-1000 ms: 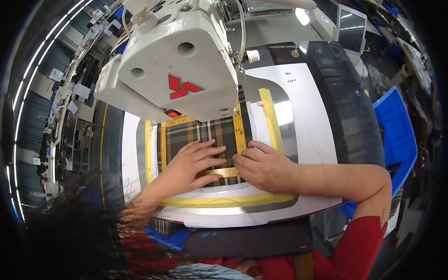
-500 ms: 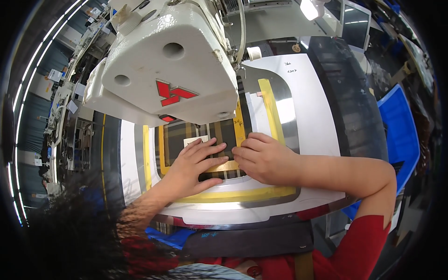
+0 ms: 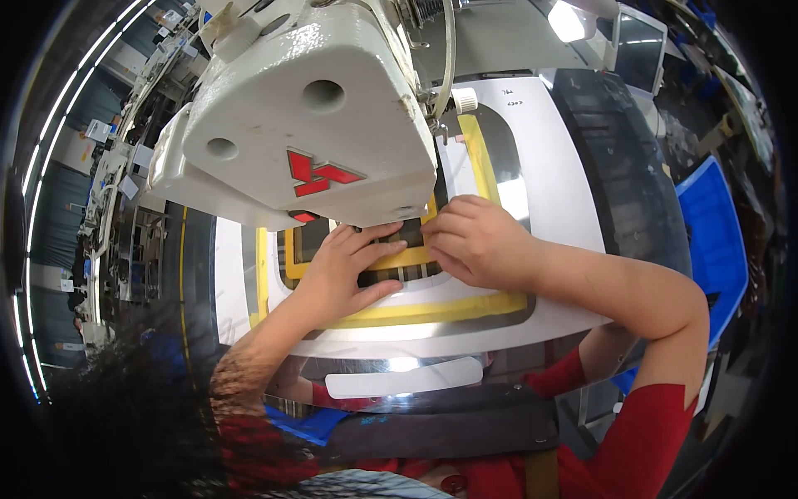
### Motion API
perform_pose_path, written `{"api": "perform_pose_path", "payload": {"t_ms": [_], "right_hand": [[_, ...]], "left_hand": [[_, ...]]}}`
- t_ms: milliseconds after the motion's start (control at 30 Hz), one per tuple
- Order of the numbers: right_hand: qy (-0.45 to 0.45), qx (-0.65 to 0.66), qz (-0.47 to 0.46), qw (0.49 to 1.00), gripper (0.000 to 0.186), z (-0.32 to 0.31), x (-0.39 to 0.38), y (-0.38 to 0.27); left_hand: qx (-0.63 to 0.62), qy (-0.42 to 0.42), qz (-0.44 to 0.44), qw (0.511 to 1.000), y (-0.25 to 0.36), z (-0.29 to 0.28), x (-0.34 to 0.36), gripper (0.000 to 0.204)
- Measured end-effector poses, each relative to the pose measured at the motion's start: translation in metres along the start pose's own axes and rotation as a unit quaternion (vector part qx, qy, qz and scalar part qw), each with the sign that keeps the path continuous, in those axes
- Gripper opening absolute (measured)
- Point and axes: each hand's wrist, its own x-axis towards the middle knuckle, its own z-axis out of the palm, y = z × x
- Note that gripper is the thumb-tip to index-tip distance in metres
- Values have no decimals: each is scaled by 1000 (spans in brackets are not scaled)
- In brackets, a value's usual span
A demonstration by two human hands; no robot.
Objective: Operating an industrial sewing machine to sew fabric patches onto a base material.
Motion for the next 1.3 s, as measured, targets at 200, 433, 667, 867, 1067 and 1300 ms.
{"api": "perform_pose_path", "payload": {"t_ms": [200,433,667,867,1067,1300], "right_hand": [[39,-33,48,998,8,0,15,9],[24,-41,106,993,11,-2,25,9],[5,-42,152,987,20,8,19,13],[48,-51,155,985,22,13,25,-5],[37,-33,183,982,26,10,54,-48],[-117,-15,269,956,31,-22,72,-85]], "left_hand": [[19,20,-28,999,-10,-2,0,47],[54,5,-67,996,-12,-5,-11,52],[26,74,-10,997,-14,0,-27,61],[-36,67,75,994,43,9,-72,78],[-32,72,120,990,86,31,-145,47],[-19,105,144,984,84,10,-148,22]]}}
